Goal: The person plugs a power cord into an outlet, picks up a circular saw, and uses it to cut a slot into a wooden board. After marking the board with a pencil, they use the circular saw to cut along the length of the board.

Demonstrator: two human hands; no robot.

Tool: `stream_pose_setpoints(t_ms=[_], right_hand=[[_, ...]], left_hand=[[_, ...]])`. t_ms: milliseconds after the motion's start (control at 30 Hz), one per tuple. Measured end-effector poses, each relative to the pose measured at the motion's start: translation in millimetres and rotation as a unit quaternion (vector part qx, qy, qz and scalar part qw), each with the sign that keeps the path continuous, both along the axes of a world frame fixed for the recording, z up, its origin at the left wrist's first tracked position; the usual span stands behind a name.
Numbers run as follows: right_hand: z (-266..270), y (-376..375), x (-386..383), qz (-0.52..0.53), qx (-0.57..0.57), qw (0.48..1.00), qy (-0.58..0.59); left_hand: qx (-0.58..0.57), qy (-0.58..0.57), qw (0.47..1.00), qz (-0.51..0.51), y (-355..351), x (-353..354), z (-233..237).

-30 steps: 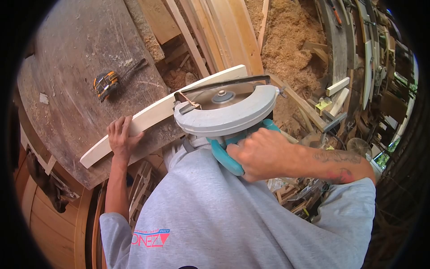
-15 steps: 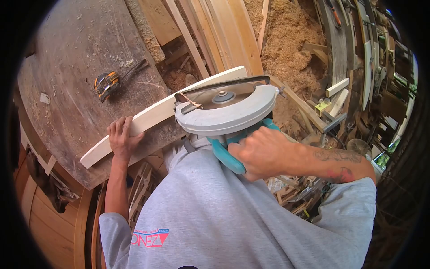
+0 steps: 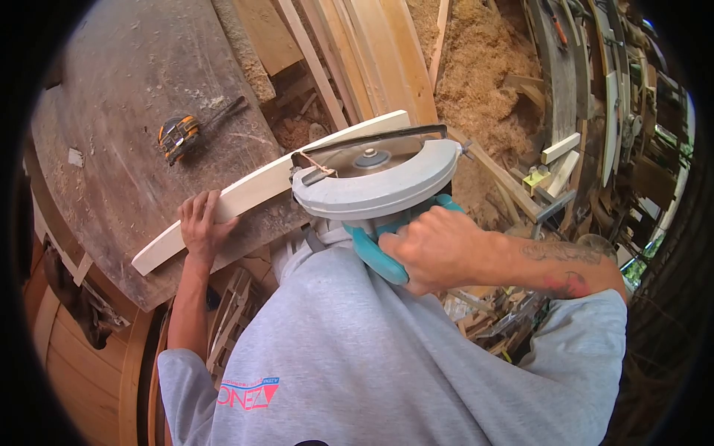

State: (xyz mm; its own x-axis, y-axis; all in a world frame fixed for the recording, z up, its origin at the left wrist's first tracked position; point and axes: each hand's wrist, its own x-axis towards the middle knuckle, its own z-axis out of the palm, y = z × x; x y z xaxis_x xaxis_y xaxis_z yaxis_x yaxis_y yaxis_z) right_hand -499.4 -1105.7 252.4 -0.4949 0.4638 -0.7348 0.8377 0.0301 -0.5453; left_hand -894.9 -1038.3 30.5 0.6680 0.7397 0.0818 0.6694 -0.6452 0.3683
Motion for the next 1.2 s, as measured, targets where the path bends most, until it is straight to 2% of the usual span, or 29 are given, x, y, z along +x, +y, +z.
stream_pose_setpoints(t_ms=[1200], right_hand=[[-1.3, 4.6, 5.4, 0.024, -0.037, 0.999, -0.005]], left_hand=[[-0.006, -0.001, 1.000, 0.003, -0.4, 0.6, 1.5]])
